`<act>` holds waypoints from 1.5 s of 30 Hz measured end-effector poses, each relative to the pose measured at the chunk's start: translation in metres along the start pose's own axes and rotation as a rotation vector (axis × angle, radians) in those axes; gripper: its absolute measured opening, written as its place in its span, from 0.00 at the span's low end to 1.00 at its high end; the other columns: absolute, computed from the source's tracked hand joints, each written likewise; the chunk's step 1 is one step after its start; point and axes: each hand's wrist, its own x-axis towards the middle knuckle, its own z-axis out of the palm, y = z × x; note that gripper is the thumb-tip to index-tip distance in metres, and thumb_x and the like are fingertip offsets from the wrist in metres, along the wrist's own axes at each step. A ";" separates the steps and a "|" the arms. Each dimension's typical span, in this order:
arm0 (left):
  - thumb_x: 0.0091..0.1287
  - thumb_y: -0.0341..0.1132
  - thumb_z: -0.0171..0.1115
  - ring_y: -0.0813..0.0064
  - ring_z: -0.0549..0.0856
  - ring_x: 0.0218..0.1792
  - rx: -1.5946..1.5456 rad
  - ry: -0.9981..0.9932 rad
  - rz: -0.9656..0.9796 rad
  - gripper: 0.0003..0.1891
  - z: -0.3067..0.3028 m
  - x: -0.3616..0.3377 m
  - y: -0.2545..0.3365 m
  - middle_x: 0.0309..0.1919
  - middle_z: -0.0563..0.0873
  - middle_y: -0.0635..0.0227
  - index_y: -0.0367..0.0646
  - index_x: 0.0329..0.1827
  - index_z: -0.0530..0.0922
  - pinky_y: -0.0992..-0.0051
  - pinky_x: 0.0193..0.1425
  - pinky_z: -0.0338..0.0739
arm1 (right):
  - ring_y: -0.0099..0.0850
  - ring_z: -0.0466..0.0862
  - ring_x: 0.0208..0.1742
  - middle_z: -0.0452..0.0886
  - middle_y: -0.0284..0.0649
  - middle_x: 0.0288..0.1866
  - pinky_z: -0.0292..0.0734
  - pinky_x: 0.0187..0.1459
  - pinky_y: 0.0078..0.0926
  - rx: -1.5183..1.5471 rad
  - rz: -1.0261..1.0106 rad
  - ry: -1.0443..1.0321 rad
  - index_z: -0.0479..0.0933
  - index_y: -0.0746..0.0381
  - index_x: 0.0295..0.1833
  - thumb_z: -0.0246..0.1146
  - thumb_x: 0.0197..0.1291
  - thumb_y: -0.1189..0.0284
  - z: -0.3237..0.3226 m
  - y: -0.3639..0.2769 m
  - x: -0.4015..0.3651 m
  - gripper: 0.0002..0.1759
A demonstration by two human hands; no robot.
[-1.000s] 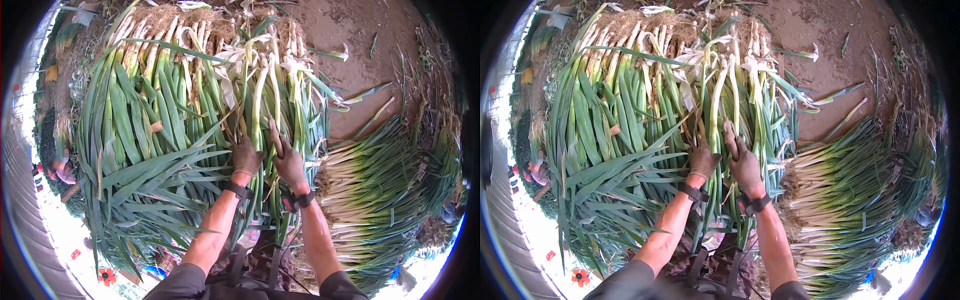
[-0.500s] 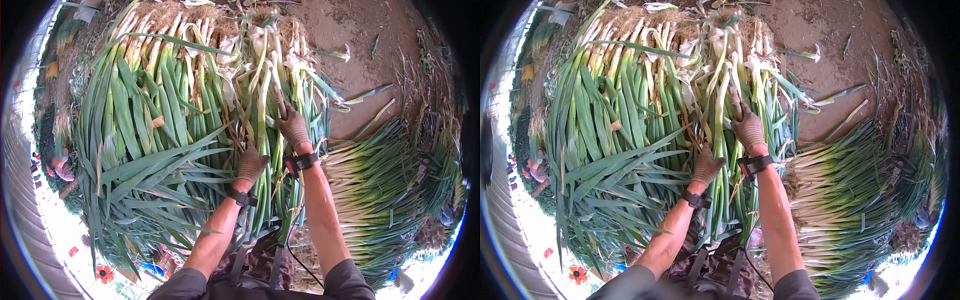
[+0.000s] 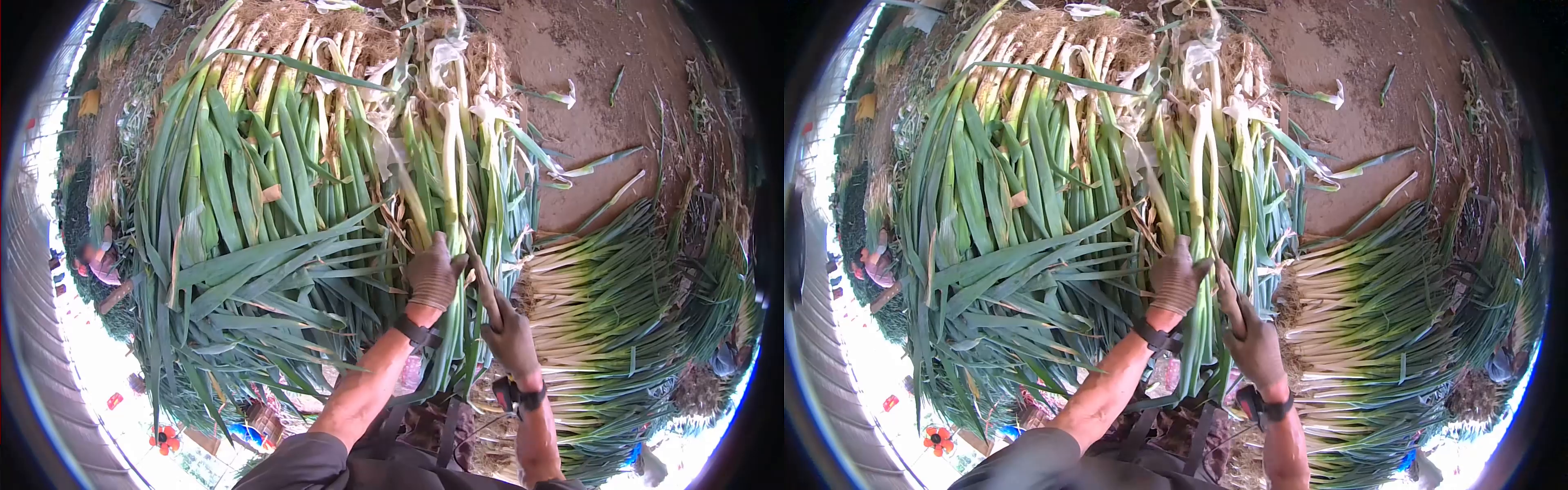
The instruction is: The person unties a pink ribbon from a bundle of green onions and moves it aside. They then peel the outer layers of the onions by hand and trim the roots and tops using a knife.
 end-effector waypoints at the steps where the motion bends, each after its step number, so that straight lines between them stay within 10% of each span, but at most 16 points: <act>1: 0.66 0.52 0.70 0.44 0.89 0.34 -0.004 0.017 0.016 0.29 0.002 -0.001 0.006 0.29 0.87 0.49 0.42 0.60 0.73 0.49 0.37 0.80 | 0.53 0.89 0.46 0.85 0.62 0.45 0.81 0.50 0.41 0.014 0.012 -0.007 0.72 0.64 0.72 0.62 0.57 0.76 -0.004 -0.001 -0.007 0.33; 5: 0.64 0.50 0.72 0.46 0.88 0.31 -0.123 0.127 0.058 0.27 0.016 0.003 0.017 0.28 0.87 0.50 0.41 0.57 0.75 0.51 0.35 0.80 | 0.38 0.87 0.45 0.86 0.56 0.46 0.81 0.52 0.34 0.014 0.096 0.016 0.71 0.67 0.73 0.62 0.56 0.76 -0.017 -0.006 -0.016 0.36; 9: 0.64 0.46 0.74 0.48 0.89 0.34 -0.164 0.125 0.065 0.24 0.019 0.014 0.011 0.30 0.88 0.50 0.40 0.55 0.77 0.54 0.38 0.82 | 0.60 0.87 0.48 0.84 0.64 0.48 0.83 0.49 0.47 0.015 -0.021 0.023 0.70 0.64 0.74 0.68 0.55 0.73 -0.009 0.008 -0.028 0.38; 22: 0.64 0.46 0.74 0.47 0.90 0.43 -0.153 0.058 0.013 0.25 0.029 0.021 -0.005 0.40 0.90 0.48 0.39 0.57 0.80 0.56 0.47 0.84 | 0.62 0.85 0.50 0.84 0.64 0.47 0.81 0.50 0.47 -0.059 0.055 0.033 0.71 0.63 0.72 0.63 0.57 0.75 0.002 0.011 -0.006 0.34; 45: 0.71 0.43 0.67 0.48 0.89 0.32 -0.141 0.161 0.219 0.16 0.016 -0.005 0.036 0.28 0.87 0.52 0.43 0.53 0.78 0.55 0.37 0.81 | 0.62 0.85 0.46 0.85 0.65 0.43 0.80 0.49 0.51 0.035 -0.195 0.296 0.76 0.66 0.63 0.62 0.57 0.71 -0.029 -0.023 0.158 0.27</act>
